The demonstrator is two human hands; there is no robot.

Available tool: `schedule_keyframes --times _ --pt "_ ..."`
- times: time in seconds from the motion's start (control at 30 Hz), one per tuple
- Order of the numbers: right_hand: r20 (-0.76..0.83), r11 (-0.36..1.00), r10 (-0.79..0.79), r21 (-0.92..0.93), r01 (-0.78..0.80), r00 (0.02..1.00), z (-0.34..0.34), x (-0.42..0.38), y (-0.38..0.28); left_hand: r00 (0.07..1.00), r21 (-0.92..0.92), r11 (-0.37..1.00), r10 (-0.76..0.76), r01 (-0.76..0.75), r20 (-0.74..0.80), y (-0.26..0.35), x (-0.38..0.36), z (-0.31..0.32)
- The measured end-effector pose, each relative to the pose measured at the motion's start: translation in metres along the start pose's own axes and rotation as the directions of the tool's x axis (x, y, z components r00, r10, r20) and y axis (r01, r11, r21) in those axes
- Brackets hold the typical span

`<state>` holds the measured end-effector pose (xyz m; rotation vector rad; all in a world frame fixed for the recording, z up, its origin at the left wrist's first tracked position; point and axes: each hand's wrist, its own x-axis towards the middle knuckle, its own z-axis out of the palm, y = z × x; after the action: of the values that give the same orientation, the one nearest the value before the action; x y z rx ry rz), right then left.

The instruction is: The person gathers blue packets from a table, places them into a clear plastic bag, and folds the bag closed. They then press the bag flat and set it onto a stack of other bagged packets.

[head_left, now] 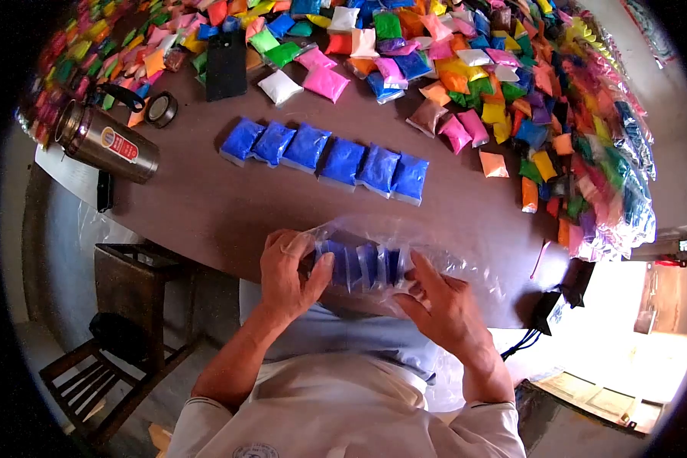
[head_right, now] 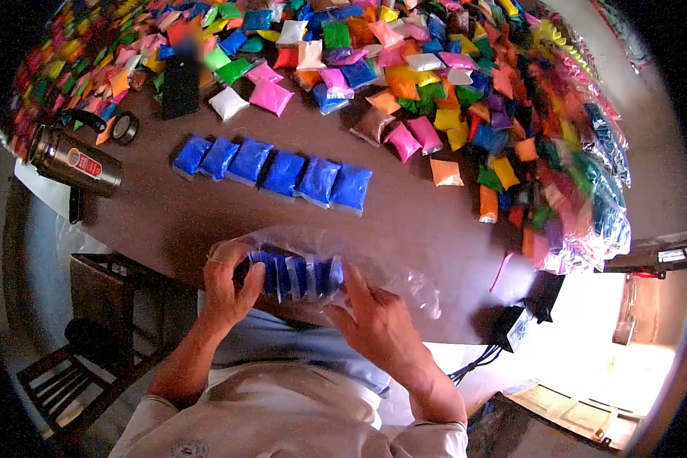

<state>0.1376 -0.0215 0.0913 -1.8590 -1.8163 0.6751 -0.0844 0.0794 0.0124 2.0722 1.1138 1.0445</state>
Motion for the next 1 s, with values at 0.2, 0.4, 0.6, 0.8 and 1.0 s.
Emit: schedule_keyframes --times 0.2,0.4,0.6,0.8,1.0 --pt "-0.231 0.981 -0.192 -0.017 0.194 0.954 -0.071 -0.016 -0.046 0.997 0.054 0.996 0.067 -0.066 -0.027 -0.008 -0.004 0.005" --pt "-0.222 0.996 -0.046 -0.084 0.028 0.974 -0.11 0.066 -0.021 1.0 0.034 0.999 0.011 -0.011 0.002 0.002 0.0 -0.001" --pt "0.106 0.977 0.024 -0.214 -0.001 0.994 -0.07 0.146 0.057 1.0 0.004 1.0 -0.005 0.005 -0.003 0.003 -0.001 -0.004" --pt "0.154 0.87 -0.362 -0.299 0.393 0.919 -0.03 0.155 0.087 1.0 0.003 1.0 -0.02 0.02 -0.01 -0.001 -0.003 -0.003" --pt "0.119 0.918 -0.261 -0.276 0.284 0.958 -0.035 0.154 0.084 0.999 -0.001 0.999 0.034 -0.034 -0.042 -0.006 -0.006 0.001"
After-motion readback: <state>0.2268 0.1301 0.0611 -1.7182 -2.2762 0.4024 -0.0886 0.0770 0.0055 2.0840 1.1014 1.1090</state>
